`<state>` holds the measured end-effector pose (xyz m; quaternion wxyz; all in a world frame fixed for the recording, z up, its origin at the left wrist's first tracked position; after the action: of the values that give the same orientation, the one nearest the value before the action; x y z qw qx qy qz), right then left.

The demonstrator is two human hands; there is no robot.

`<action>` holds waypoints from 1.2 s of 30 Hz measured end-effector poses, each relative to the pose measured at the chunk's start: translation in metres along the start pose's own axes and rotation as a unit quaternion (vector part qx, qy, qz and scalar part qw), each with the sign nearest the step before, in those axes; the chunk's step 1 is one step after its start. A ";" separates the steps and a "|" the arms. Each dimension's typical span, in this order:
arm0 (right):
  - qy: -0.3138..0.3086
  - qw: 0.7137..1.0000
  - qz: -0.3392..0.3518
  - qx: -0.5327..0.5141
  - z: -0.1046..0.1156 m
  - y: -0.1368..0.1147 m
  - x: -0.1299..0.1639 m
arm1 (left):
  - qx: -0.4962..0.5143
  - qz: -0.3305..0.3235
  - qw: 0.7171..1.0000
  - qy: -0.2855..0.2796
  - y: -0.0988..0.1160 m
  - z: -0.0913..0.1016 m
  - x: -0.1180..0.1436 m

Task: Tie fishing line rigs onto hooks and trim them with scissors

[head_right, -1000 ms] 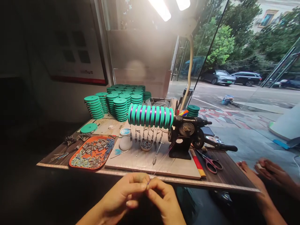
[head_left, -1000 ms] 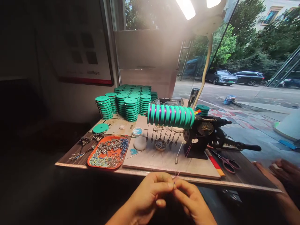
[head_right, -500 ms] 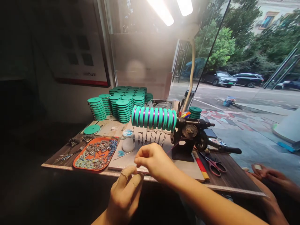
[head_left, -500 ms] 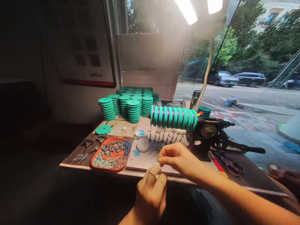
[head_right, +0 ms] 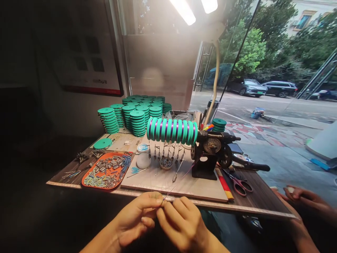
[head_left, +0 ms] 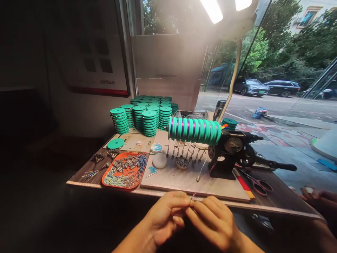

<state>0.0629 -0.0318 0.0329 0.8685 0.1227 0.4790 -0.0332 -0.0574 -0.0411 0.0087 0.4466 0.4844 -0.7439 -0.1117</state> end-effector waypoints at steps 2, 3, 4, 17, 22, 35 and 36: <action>0.036 0.991 -0.113 -0.065 -0.008 0.001 0.009 | 0.022 0.018 1.000 -0.008 -0.005 -0.002 0.001; 0.050 0.970 -0.205 -0.124 -0.012 0.004 0.015 | 0.032 0.023 0.999 -0.010 -0.007 -0.003 0.001; 0.059 0.929 -0.308 -0.196 -0.018 0.007 0.023 | 0.039 0.025 0.999 -0.014 -0.008 -0.005 0.001; -0.188 0.828 -0.401 -0.344 -0.009 0.003 -0.013 | -0.549 -0.576 0.599 0.086 0.003 -0.005 0.019; -0.154 0.816 -0.474 -0.293 0.008 0.042 -0.054 | -0.497 -0.542 0.671 0.091 0.001 0.000 0.013; -0.163 0.936 -0.290 -0.114 -0.001 0.001 0.013 | -0.417 -0.446 0.787 0.084 0.004 -0.003 0.010; -0.170 0.934 -0.287 -0.127 0.001 0.004 0.003 | -0.448 -0.477 0.750 0.095 0.003 -0.003 0.012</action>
<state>0.0657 -0.0283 0.0317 0.8989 -0.1393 0.3390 -0.2401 -0.0588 -0.0488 0.0189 0.5689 0.5291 -0.2344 -0.5843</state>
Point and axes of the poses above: each hand's wrist, its own x-axis away from the middle knuckle, its own z-axis out of the back of the hand, y = z × x, the point moved 4 cm from there along -x, towards the middle knuckle, and after that the axes turned 5 degrees about y, right-handed, at the moved point
